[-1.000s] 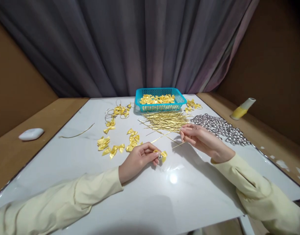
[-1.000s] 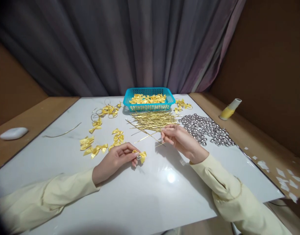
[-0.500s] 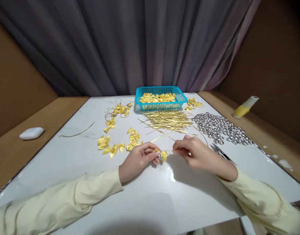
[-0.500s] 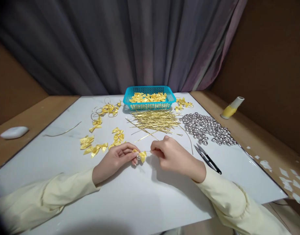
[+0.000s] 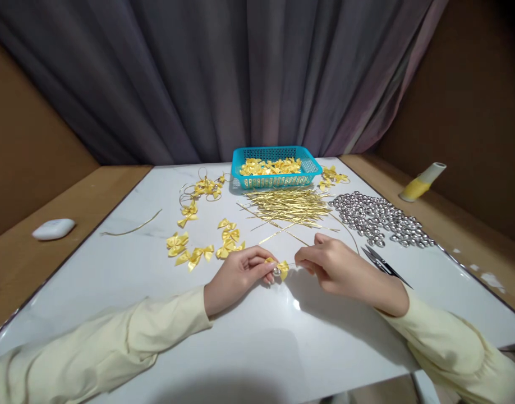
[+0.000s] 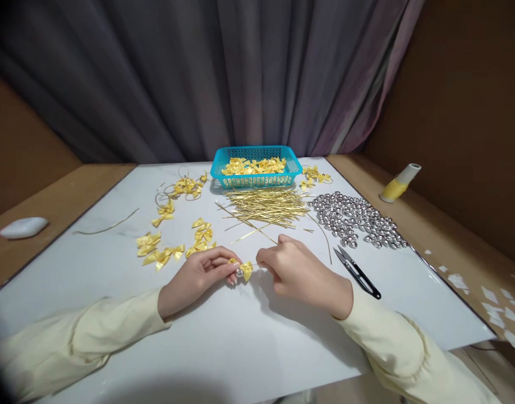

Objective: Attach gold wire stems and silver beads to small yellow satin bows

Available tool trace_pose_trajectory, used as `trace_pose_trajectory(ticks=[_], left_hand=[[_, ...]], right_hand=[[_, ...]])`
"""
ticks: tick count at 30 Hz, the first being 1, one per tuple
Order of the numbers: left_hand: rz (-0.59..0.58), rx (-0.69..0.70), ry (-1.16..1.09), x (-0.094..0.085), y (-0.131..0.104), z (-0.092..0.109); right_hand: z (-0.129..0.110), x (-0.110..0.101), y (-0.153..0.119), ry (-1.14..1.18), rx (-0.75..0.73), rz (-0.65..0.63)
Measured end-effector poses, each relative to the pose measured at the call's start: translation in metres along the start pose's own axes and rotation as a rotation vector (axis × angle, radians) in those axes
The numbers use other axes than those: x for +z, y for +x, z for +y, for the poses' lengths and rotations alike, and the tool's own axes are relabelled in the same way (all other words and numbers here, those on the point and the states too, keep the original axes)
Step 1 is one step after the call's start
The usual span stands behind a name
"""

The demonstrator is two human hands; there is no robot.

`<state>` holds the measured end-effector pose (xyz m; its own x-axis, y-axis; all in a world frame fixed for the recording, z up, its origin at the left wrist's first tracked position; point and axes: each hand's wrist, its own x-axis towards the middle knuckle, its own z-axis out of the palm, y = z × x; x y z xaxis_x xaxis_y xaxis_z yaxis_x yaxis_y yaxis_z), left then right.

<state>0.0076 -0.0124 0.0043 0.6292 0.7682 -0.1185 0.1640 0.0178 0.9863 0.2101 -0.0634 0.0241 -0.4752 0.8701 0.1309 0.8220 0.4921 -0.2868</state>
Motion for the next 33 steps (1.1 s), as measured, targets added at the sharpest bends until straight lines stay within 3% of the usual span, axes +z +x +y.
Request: trace_pose_trajectory(ticks=[9, 27, 33], left_hand=[[-0.008, 0.005, 0.018, 0.0, 0.001, -0.001], [0.01, 0.012, 0.045, 0.001, 0.0, 0.0], [-0.009, 0.025, 0.038, 0.001, 0.0, -0.002]], right_hand=[[-0.002, 0.003, 0.001, -0.013, 0.092, -0.01], [-0.008, 0.016, 0.005, 0.044, 0.13, 0.163], [-0.005, 0.004, 0.004, 0.103, 0.105, 0.189]])
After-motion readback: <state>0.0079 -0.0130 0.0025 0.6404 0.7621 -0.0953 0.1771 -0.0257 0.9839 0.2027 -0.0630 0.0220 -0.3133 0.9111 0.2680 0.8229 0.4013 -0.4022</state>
